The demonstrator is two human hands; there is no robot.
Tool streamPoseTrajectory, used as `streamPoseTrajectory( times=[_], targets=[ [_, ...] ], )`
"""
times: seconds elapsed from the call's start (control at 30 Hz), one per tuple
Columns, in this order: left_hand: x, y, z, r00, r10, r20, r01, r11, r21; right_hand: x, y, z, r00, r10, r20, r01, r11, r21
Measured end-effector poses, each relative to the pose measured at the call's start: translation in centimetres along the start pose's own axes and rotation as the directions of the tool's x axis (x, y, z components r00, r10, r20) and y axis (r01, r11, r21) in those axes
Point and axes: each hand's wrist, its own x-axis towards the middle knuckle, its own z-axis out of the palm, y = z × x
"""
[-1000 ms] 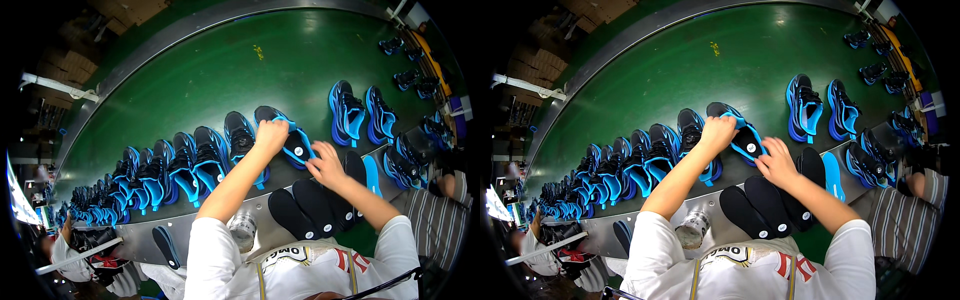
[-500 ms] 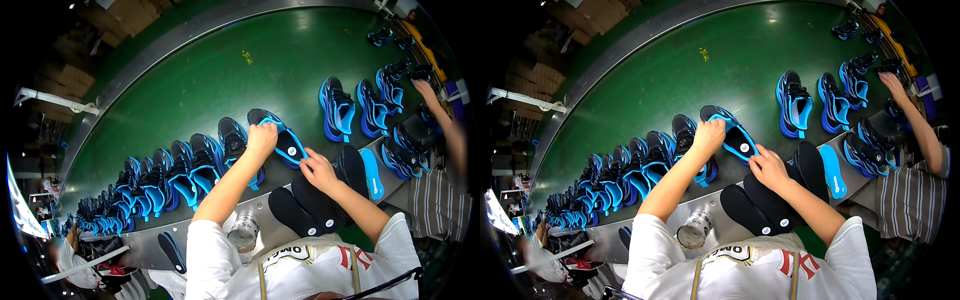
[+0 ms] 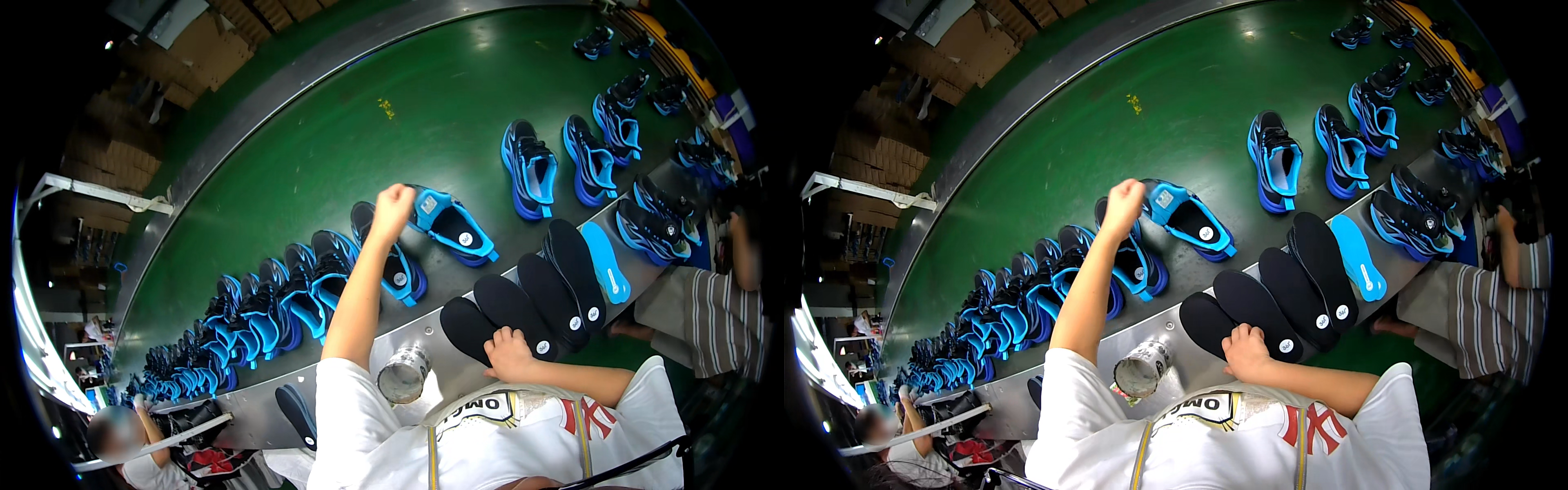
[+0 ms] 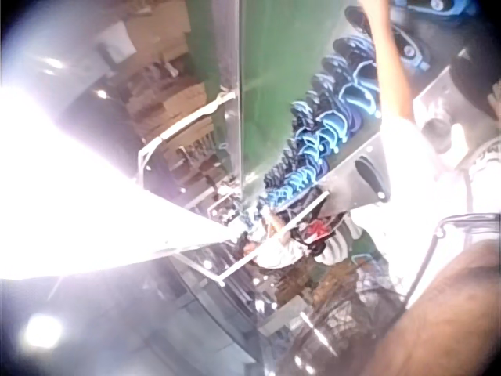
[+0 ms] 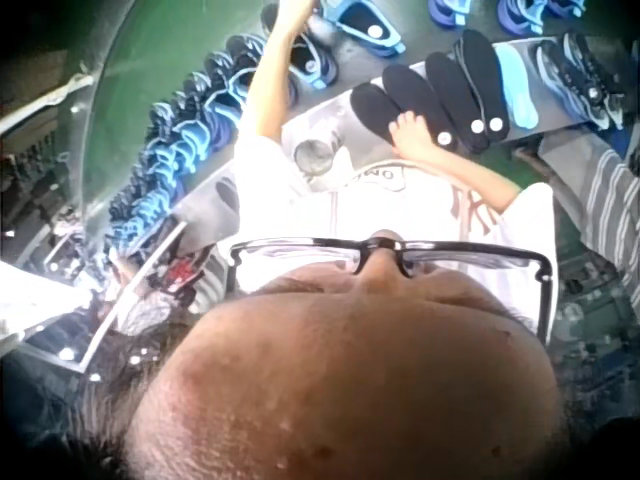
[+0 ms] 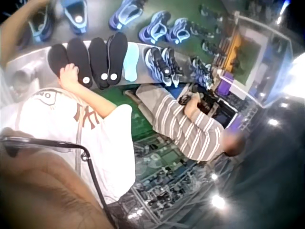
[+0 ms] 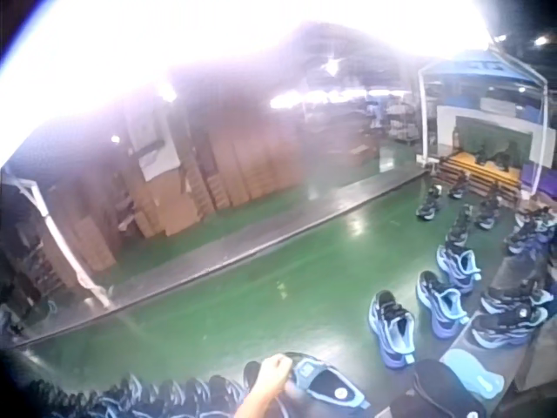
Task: The person inserts insoles into shoes on an assembly line, picks up stacks of insoles, and places completed shoes into a plastic bag before putting them onto a rack.
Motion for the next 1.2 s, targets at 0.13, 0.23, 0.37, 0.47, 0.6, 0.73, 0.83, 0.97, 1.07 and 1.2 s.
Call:
streamPoseTrajectory(
  times=[0.13,0.23,0.37,0.47,0.6,0.73,0.83,0.97,1.07,1.2],
  targets=[
    [0.7,2.0,-1.8,0.993,-0.116,-0.005,0.102,0.896,-0.433,0.5,-0.3,-0.1,0.994,0.015,0.111,-0.002,0.993,-0.118],
    [1.6,3.6,-1.4,0.988,-0.154,-0.016,0.136,0.917,-0.375,1.0,0.4,0.3,0.997,0.009,0.081,-0.003,0.997,-0.074],
    [3.4,5.3,1.9,0.989,-0.117,-0.088,0.094,0.968,-0.233,-0.3,1.3,0.4,0.997,0.019,-0.078,-0.011,0.995,0.098],
    [5.7,5.3,5.8,0.986,0.137,-0.091,-0.123,0.981,0.151,-1.9,2.8,0.3,0.975,0.031,-0.220,0.060,0.917,0.394],
    [6.1,6.6,13.9,0.946,0.290,0.143,-0.320,0.770,0.553,-3.2,4.8,-0.6,0.963,0.097,-0.251,0.140,0.614,0.777],
    [6.1,7.0,18.8,0.864,0.224,0.452,-0.497,0.527,0.689,-4.2,6.0,-0.1,0.938,0.136,-0.319,0.243,0.398,0.884],
    [7.4,5.7,19.9,0.889,0.271,0.369,-0.456,0.595,0.662,-5.3,7.9,-0.5,0.932,0.145,-0.333,0.247,0.417,0.875],
    [8.0,6.8,16.3,0.927,0.255,0.274,-0.374,0.648,0.663,-7.7,12.6,-3.3,0.913,0.366,-0.179,0.078,0.273,0.959],
    [7.1,7.1,14.0,0.926,0.291,0.240,-0.375,0.634,0.676,-7.9,17.4,-6.3,0.711,0.643,-0.286,0.153,0.255,0.955],
    [5.3,7.2,12.0,0.964,0.093,0.248,-0.247,0.655,0.714,-4.8,20.4,-11.8,0.562,0.489,-0.667,0.068,0.776,0.627]
  ],
)
